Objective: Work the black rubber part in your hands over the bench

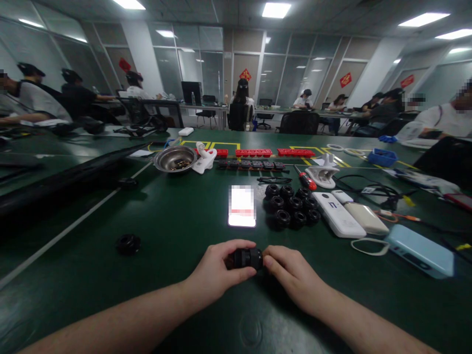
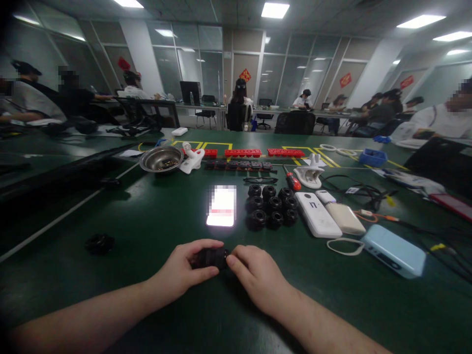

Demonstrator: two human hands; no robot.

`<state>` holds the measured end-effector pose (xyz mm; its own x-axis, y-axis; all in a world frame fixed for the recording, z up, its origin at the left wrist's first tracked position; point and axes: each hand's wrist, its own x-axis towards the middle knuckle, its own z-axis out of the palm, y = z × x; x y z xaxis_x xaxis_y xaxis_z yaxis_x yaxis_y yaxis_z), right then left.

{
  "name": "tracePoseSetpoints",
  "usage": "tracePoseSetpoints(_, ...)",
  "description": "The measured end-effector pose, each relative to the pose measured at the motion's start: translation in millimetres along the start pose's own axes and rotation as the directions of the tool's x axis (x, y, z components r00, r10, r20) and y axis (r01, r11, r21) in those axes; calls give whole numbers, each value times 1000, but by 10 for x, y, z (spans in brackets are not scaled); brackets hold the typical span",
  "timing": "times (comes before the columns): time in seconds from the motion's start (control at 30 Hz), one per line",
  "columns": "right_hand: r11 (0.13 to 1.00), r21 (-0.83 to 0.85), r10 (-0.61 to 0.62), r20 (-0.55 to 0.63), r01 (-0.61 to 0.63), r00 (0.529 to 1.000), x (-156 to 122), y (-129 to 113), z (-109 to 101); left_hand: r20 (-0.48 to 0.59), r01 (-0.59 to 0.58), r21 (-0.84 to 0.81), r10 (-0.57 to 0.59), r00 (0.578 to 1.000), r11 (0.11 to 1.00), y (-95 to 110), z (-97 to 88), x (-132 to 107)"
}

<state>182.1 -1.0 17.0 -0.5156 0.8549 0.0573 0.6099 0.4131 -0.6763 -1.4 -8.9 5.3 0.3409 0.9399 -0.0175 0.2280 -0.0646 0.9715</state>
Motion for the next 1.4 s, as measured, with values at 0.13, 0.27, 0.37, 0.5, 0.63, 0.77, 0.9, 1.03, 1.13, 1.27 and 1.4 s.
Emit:
tracePoseSetpoints(0.13, 1000, 21, 6, 1, -6, 1000, -14, -15, 8, 28, -1, -7, 1, 1000, 1000, -31, -13, 20)
tracePoseSetpoints(0.27, 995, 102, -24, -13, 25, 1000, -25, -35, -2, 56, 9, -37, -7, 998, 999, -25, -24, 32)
tracePoseSetpoints(0.37, 995, 96, -23, -43, 27, 999, -15, -21, -15, 35, -2, 11, 1, 999, 1000, 8, -17, 13)
tracePoseSetpoints(0.5, 999, 41, 19, -27, -18, 999, 10, 18, -13, 14, -9, 49, 9, 1000, 999, 18, -3, -7)
tracePoseSetpoints(0.63, 1000, 2, 6, 17, -6, 1000, 11, 12, 4, 78, -8, 84, 2, 997, 996, -18, -12, 11)
tracePoseSetpoints(0.77, 997, 67, -25, 18, 24, 1000, -17, -28, -24, 80, -3, 36, 0, 997, 999, -24, -23, 19)
tracePoseSetpoints(0.9, 999, 40, -21, 15, 20, 1000, -24, -33, -51, 42, -14, 25, 13, 999, 1000, -4, -7, 0)
tracePoseSetpoints(1.03, 1000, -30, 9, 36, -8, 999, -1, -14, -37, 67, -27, 92, 20, 998, 995, -3, -7, -3)
tracePoseSetpoints(1.13, 1000, 0, 26, 28, -26, 999, 0, -14, -24, 82, -22, 96, 14, 997, 995, -10, -22, 9)
tracePoseSetpoints(1.27, 998, 56, 13, 23, -14, 1000, -22, -26, -23, 49, 11, 43, -13, 999, 999, -12, -23, 15)
tracePoseSetpoints(1.4, 999, 34, 11, 26, -11, 1000, -23, -13, -25, 16, -9, 34, 8, 1000, 999, -14, 1, 5)
